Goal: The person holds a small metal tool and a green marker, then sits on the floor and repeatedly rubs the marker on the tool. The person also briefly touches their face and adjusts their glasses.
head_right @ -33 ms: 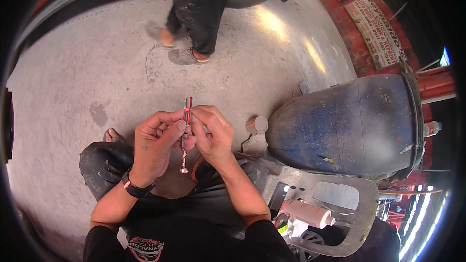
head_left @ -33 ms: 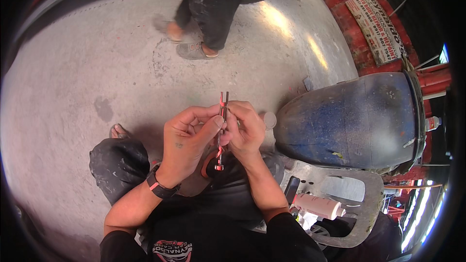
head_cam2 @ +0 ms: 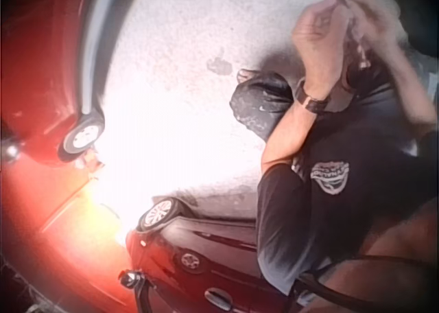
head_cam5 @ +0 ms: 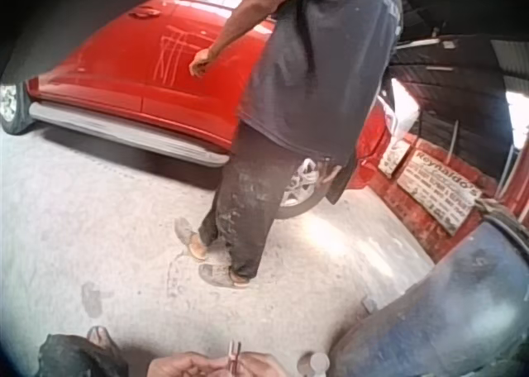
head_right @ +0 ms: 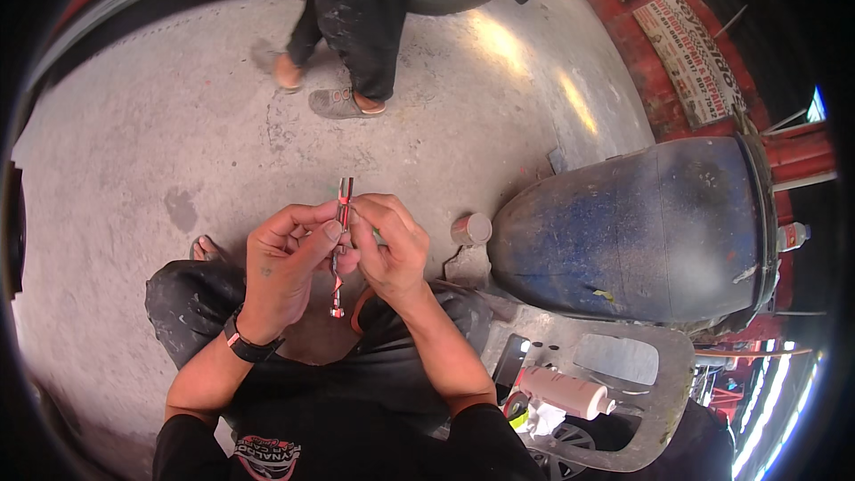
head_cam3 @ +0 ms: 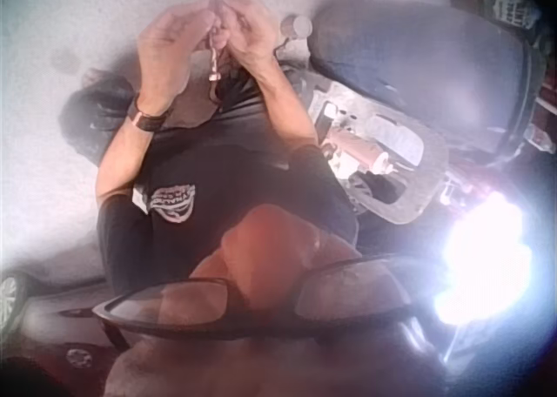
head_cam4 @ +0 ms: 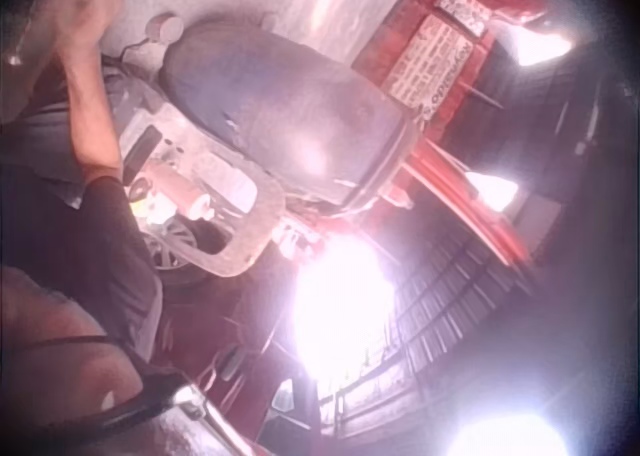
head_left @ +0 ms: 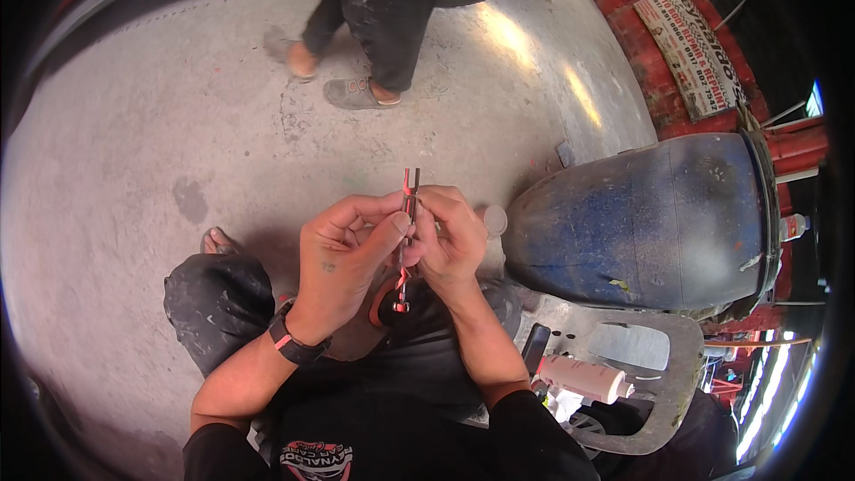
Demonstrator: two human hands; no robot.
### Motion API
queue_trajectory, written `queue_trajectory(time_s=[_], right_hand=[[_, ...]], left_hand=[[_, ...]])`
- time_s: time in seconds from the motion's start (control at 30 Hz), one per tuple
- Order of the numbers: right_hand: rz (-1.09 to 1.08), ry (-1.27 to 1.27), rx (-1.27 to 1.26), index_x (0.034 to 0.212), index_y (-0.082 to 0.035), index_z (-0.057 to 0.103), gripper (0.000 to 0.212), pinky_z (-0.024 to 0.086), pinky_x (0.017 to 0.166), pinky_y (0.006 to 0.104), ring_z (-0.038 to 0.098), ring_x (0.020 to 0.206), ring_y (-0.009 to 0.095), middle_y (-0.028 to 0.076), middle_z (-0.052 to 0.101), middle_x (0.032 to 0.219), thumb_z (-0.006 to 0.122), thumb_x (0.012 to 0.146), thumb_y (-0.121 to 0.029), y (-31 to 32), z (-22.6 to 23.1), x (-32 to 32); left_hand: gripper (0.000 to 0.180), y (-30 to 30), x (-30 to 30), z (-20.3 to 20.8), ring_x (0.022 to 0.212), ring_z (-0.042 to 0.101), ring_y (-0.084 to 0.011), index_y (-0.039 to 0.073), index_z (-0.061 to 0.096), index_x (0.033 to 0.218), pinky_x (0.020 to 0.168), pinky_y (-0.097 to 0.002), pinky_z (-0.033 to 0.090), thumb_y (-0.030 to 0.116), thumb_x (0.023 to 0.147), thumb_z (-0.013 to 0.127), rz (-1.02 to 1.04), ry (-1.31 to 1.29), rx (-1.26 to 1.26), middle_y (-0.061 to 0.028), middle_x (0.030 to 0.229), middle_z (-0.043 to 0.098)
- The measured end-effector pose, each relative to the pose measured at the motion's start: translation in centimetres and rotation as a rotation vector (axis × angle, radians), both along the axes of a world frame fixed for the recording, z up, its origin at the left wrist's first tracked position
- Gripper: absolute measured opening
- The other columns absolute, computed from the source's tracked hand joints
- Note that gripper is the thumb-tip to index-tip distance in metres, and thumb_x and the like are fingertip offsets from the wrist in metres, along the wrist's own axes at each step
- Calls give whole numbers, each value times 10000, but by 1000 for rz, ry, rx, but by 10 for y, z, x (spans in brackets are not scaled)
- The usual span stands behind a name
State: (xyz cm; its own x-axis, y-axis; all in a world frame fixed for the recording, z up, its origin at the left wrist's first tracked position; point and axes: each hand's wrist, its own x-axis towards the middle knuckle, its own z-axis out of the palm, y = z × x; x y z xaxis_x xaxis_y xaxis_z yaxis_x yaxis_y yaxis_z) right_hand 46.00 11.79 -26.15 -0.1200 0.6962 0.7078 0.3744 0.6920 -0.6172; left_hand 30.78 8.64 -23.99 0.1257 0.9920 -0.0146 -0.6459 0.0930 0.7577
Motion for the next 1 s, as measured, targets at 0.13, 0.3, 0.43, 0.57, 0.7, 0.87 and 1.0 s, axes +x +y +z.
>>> queue_trajectory(time_s=[0.13, 0.3, 0.43, 0.57, 0.7, 0.87, 1.0], right_hand=[[-66, -24, 19, 1007, 42, 658, 111, 543, 693, 322, 680, 787, 245, 166, 698, 907, 641, 899, 64, -1, 5, -4], [-55, -25, 28, 999, 43, 658, 99, 536, 689, 321, 673, 776, 239, 154, 693, 882, 639, 902, 55, 0, 9, -8], [-24, -24, -21, 1016, 37, 663, 123, 528, 676, 306, 659, 763, 219, 140, 682, 886, 633, 903, 73, -2, 11, -6], [147, 64, -297, 1026, 23, 671, 151, 538, 653, 295, 673, 759, 211, 141, 686, 899, 633, 899, 94, -2, 27, 5], [91, 53, -179, 1021, 29, 668, 139, 534, 649, 292, 669, 755, 200, 146, 686, 901, 646, 896, 86, 2, 19, 3], [-23, 65, -7, 1029, 39, 663, 160, 546, 667, 301, 680, 769, 220, 157, 694, 919, 659, 881, 98, 1, 9, -4], [-38, 63, 8, 1034, 40, 661, 182, 556, 680, 314, 684, 782, 236, 162, 698, 928, 665, 867, 114, -1, 8, -5]], left_hand=[[204, 3, 1, -1, 847, 698, -116, -70, 640, 1177, 762, -267, 631, -25, 980, 615, 32, 48, 55, -113, 994, 723], [200, 6, -3, -3, 823, 711, -137, -58, 651, 1172, 717, -266, 624, -32, 977, 613, 7, 110, 79, -116, 982, 726], [176, 8, -7, -2, 812, 727, -167, -41, 671, 1140, 692, -277, 628, -25, 975, 611, -33, 147, 90, -125, 977, 730], [181, 14, -16, -1, 837, 728, -160, -37, 667, 1146, 702, -284, 632, -21, 974, 615, -80, 188, 90, -122, 1002, 733], [195, 11, -11, 1, 856, 727, -155, -30, 657, 1166, 720, -294, 638, -13, 976, 614, -6, 136, 112, -121, 1034, 731], [218, 10, -4, 1, 853, 724, -145, -39, 639, 1192, 738, -297, 640, -4, 978, 615, 26, 68, 90, -125, 1049, 728], [233, 8, -2, 1, 836, 720, -136, -42, 631, 1205, 739, -294, 640, 5, 976, 623, 32, 51, 77, -115, 1029, 726]])
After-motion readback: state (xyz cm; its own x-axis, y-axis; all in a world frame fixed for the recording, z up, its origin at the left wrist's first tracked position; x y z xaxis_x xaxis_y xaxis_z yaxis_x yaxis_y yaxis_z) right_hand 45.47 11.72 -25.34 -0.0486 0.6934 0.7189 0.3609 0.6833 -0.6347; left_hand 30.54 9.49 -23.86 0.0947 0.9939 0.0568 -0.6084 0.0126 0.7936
